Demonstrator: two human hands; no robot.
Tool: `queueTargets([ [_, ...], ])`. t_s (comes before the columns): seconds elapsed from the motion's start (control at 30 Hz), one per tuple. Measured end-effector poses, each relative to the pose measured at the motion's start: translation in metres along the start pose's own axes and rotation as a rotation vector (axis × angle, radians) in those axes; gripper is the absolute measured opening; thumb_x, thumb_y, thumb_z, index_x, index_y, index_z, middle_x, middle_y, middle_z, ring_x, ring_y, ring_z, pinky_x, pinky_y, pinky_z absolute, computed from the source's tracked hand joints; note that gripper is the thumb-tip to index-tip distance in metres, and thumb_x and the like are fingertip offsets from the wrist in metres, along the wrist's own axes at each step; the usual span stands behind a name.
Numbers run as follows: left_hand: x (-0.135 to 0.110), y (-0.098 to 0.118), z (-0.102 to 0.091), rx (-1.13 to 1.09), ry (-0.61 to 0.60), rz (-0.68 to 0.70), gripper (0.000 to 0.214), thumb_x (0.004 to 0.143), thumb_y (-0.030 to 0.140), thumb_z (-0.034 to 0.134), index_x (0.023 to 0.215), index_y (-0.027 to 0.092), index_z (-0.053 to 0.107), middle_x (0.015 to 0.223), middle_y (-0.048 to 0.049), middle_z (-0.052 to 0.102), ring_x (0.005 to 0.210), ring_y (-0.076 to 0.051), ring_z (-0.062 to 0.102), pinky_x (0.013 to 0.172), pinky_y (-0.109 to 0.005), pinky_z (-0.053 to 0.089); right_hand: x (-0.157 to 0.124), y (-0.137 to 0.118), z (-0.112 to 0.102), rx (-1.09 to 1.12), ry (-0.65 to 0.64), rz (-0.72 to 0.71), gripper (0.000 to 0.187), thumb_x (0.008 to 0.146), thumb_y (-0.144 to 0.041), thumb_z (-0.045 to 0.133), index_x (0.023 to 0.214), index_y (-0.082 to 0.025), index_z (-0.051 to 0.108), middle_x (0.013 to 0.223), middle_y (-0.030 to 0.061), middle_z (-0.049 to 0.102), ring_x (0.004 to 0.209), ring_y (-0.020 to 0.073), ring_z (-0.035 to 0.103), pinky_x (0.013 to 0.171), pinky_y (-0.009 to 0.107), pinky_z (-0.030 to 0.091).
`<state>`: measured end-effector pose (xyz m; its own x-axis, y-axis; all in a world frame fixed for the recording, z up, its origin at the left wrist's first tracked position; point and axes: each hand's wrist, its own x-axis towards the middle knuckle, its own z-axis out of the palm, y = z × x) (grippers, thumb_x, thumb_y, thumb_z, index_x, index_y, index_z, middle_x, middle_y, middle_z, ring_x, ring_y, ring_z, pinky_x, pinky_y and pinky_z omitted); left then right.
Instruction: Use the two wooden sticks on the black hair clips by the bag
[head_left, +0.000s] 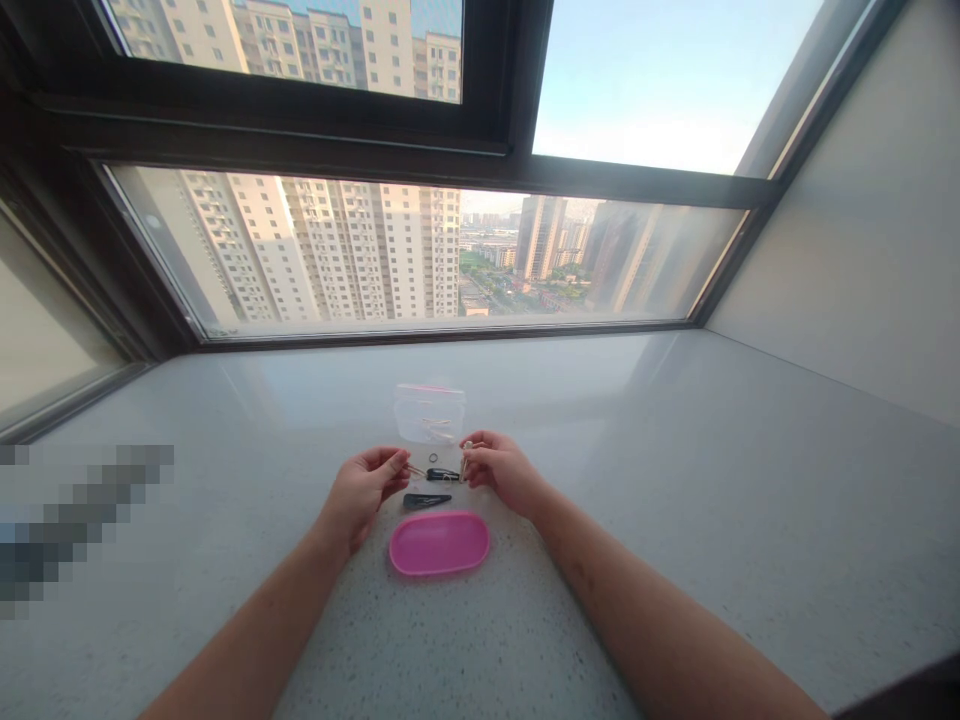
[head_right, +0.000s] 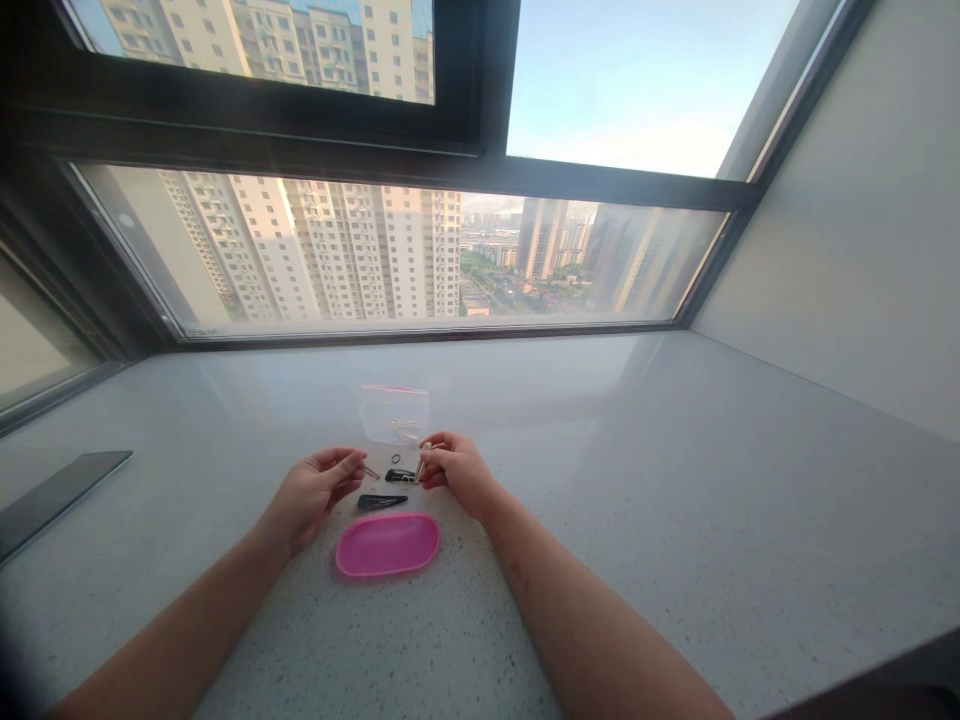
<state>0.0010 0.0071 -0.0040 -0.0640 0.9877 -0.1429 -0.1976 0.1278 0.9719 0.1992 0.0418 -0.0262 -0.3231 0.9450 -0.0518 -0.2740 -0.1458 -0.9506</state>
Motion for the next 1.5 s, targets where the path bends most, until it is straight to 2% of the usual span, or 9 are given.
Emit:
queueTargets([
  [0.27,-0.0031,-0.004,0.0106,-0.058,-0.092,0.078,0.02,0.065,0.024,0.069,0.073,0.013,0.054,0.075,-0.0035,0.065,0.079,-0.017,0.064,0.078,-0.028,0.05,-0.0021,-0.0031,-0.0018,0.17,0.002,0.034,0.019,0.061,-0.015,0.066,0.071,-0.014,0.05,0.068,0.0043,0.063,0.067,0.0159,0.063,0.061,0.025,0.051],
  [0.43,0.0001,-0.0067,0.0085,-0.038,-0.048,0.11,0.028,0.07,0.026,0.065,0.093,0.013,0.055,0.077,-0.0045,0.064,0.074,-0.017,0.065,0.074,-0.03,0.052,-0.0032,-0.0017,0.0003,0.162,-0.115,0.045,0.028,0.067,-0.025,0.067,0.088,-0.014,0.053,0.073,0.0053,0.064,0.061,0.0135,0.062,0.055,0.024,0.049],
  [0.53,-0.0008,-0.0043,0.0084,-0.005,-0.048,0.12,0.026,0.072,0.028,0.062,0.09,0.011,0.056,0.075,-0.0038,0.062,0.071,-0.016,0.065,0.072,-0.029,0.052,-0.0023,-0.0001,0.0012,0.145,-0.131,0.045,0.028,0.067,-0.027,0.067,0.088,-0.014,0.054,0.071,0.005,0.064,0.057,0.0118,0.061,0.051,0.021,0.046],
  [0.7,-0.0051,0.001,0.0109,0.071,-0.087,0.158,0.023,0.074,0.035,0.057,0.083,0.014,0.053,0.072,-0.0012,0.059,0.059,-0.014,0.062,0.044,-0.021,0.047,-0.0017,-0.0007,0.002,0.169,-0.128,0.044,0.024,0.072,-0.034,0.061,0.085,-0.017,0.05,0.073,0.0049,0.065,0.05,0.0096,0.058,0.042,0.017,0.037],
  [0.8,-0.0056,0.0013,0.0116,0.11,-0.102,0.159,0.023,0.075,0.036,0.054,0.082,0.015,0.051,0.075,-0.0022,0.06,0.054,-0.013,0.061,0.038,-0.018,0.041,-0.0024,-0.0016,0.0028,0.184,-0.142,0.053,0.021,0.072,-0.029,0.06,0.084,-0.017,0.048,0.074,0.0051,0.066,0.047,0.0082,0.055,0.041,0.016,0.034],
  [1.07,-0.0056,0.0009,0.0112,0.147,-0.109,0.144,0.026,0.071,0.036,0.058,0.082,0.014,0.05,0.074,-0.0058,0.066,0.047,-0.011,0.058,0.035,-0.018,0.036,0.0,-0.0001,0.0019,0.217,-0.037,0.047,0.011,0.062,-0.014,0.058,0.07,-0.015,0.051,0.055,0.0006,0.06,0.036,0.0048,0.042,0.036,0.016,0.023],
  [1.27,-0.0055,0.0013,0.0092,0.112,-0.145,0.143,0.022,0.068,0.032,0.061,0.078,0.014,0.052,0.075,-0.0069,0.067,0.051,-0.01,0.055,0.041,-0.018,0.039,-0.0043,-0.0047,0.001,0.171,-0.102,0.069,0.023,0.061,-0.017,0.066,0.08,-0.015,0.054,0.075,0.0062,0.066,0.055,0.0117,0.058,0.044,0.019,0.036],
  [1.37,-0.0043,0.0004,0.0081,0.096,-0.169,0.142,0.022,0.068,0.03,0.061,0.079,0.014,0.053,0.074,-0.0069,0.067,0.053,-0.011,0.056,0.044,-0.019,0.04,-0.0046,-0.0055,0.0018,0.154,-0.138,0.043,0.032,0.064,-0.024,0.068,0.092,-0.015,0.055,0.082,0.0065,0.065,0.056,0.0107,0.058,0.045,0.019,0.036],
  [1.5,-0.0036,-0.0001,0.0076,0.085,-0.188,0.126,0.02,0.069,0.028,0.061,0.081,0.014,0.054,0.073,-0.0053,0.066,0.053,-0.011,0.055,0.045,-0.02,0.04,-0.0031,-0.0037,0.0032,0.145,-0.16,0.026,0.026,0.067,-0.03,0.067,0.085,-0.014,0.055,0.08,0.0055,0.065,0.049,0.0065,0.051,0.042,0.017,0.032],
])
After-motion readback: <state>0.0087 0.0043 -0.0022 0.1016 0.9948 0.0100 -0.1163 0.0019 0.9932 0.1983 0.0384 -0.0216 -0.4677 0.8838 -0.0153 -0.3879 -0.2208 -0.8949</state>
